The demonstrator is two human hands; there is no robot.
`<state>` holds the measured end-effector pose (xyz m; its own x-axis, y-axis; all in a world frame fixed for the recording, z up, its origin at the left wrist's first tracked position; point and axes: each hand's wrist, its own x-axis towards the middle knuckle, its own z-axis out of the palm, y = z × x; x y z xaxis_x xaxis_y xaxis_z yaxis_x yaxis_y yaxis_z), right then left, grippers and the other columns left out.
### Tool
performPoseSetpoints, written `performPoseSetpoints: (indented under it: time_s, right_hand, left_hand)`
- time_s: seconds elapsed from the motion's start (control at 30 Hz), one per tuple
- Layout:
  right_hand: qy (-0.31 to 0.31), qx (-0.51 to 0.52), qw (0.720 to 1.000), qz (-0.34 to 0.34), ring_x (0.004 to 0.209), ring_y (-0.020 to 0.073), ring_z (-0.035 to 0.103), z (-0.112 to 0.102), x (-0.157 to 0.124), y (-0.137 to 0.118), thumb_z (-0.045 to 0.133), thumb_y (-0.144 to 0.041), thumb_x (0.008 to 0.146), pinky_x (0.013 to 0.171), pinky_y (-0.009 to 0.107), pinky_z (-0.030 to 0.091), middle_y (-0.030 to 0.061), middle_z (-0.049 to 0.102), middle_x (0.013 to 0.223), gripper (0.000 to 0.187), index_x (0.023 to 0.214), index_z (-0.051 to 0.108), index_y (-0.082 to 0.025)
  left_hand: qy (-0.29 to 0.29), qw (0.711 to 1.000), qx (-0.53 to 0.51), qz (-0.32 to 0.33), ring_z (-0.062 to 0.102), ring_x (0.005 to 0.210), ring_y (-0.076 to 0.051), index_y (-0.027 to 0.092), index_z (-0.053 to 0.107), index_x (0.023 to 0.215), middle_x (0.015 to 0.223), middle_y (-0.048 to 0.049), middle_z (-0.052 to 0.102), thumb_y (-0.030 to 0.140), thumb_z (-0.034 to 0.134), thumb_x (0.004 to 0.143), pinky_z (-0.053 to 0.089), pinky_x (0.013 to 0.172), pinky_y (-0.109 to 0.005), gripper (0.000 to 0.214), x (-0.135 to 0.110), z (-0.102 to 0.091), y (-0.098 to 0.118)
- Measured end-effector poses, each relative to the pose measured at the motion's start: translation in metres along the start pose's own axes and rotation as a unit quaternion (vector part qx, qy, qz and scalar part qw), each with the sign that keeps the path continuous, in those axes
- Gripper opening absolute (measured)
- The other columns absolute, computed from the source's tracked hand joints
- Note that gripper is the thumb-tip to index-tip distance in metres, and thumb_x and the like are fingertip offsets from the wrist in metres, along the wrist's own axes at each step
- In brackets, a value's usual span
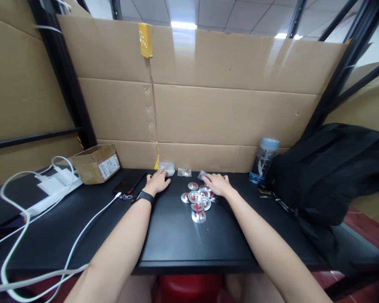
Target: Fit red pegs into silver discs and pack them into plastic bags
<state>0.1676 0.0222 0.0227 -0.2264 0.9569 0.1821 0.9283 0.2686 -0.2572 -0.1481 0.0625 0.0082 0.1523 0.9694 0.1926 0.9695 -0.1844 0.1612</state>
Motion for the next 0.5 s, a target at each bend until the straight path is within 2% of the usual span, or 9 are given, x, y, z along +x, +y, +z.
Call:
performPoseSetpoints:
  time_s: [0.13,0.23,0.33,0.43,0.5]
  right_hand:
    - [-0.006,-0.02,0.998,0.054,0.123,0.0373,0.051,-0.007,0.001,0.026,0.02,-0.059,0.103,0.099,0.059,0.035,0.0161,0.061,0.13,0.061,0.128,0.069,-0.035]
    - [0.015,-0.035,0.996,0.076,0.126,0.0375,0.05,-0.009,0.002,0.042,0.04,-0.057,0.1,0.1,0.057,0.036,0.0142,0.058,0.137,0.047,0.126,0.07,-0.031]
    - [0.045,-0.026,0.993,0.102,0.119,0.0352,0.058,-0.006,0.002,0.05,0.063,-0.044,0.09,0.098,0.051,0.04,0.0152,0.068,0.125,0.037,0.119,0.071,-0.022]
    - [0.085,0.008,0.988,0.132,0.111,0.0316,0.065,-0.003,0.003,0.055,0.062,-0.025,0.089,0.095,0.043,0.043,0.0158,0.074,0.111,0.023,0.109,0.073,-0.019]
    - [0.113,0.029,0.983,0.141,0.109,0.0293,0.067,-0.004,0.004,0.056,0.055,-0.02,0.093,0.093,0.037,0.045,0.0171,0.075,0.11,0.024,0.108,0.073,-0.017]
  left_hand:
    - [0.023,1.0,0.005,0.001,0.039,0.142,-0.038,0.025,0.061,0.131,0.162,-0.0124,0.037,0.041,0.049,0.093,0.034,0.106,-0.063,0.043,-0.003,-0.003,0.002]
    - [0.052,0.999,0.005,0.015,0.045,0.137,-0.037,0.025,0.059,0.133,0.152,-0.0141,0.048,0.035,0.052,0.09,0.035,0.106,-0.059,0.045,-0.007,-0.007,0.005]
    - [0.091,0.995,0.005,0.027,0.052,0.13,-0.034,0.024,0.061,0.127,0.138,-0.0132,0.057,0.028,0.052,0.088,0.036,0.106,-0.054,0.041,-0.01,-0.011,0.008]
    - [0.115,0.992,0.002,0.047,0.057,0.122,-0.031,0.024,0.064,0.12,0.129,-0.0111,0.062,0.026,0.052,0.088,0.039,0.103,-0.048,0.034,-0.013,-0.018,0.015]
    - [0.116,0.99,-0.005,0.078,0.06,0.116,-0.029,0.025,0.066,0.117,0.125,-0.0097,0.064,0.026,0.051,0.089,0.042,0.1,-0.044,0.031,-0.015,-0.022,0.022]
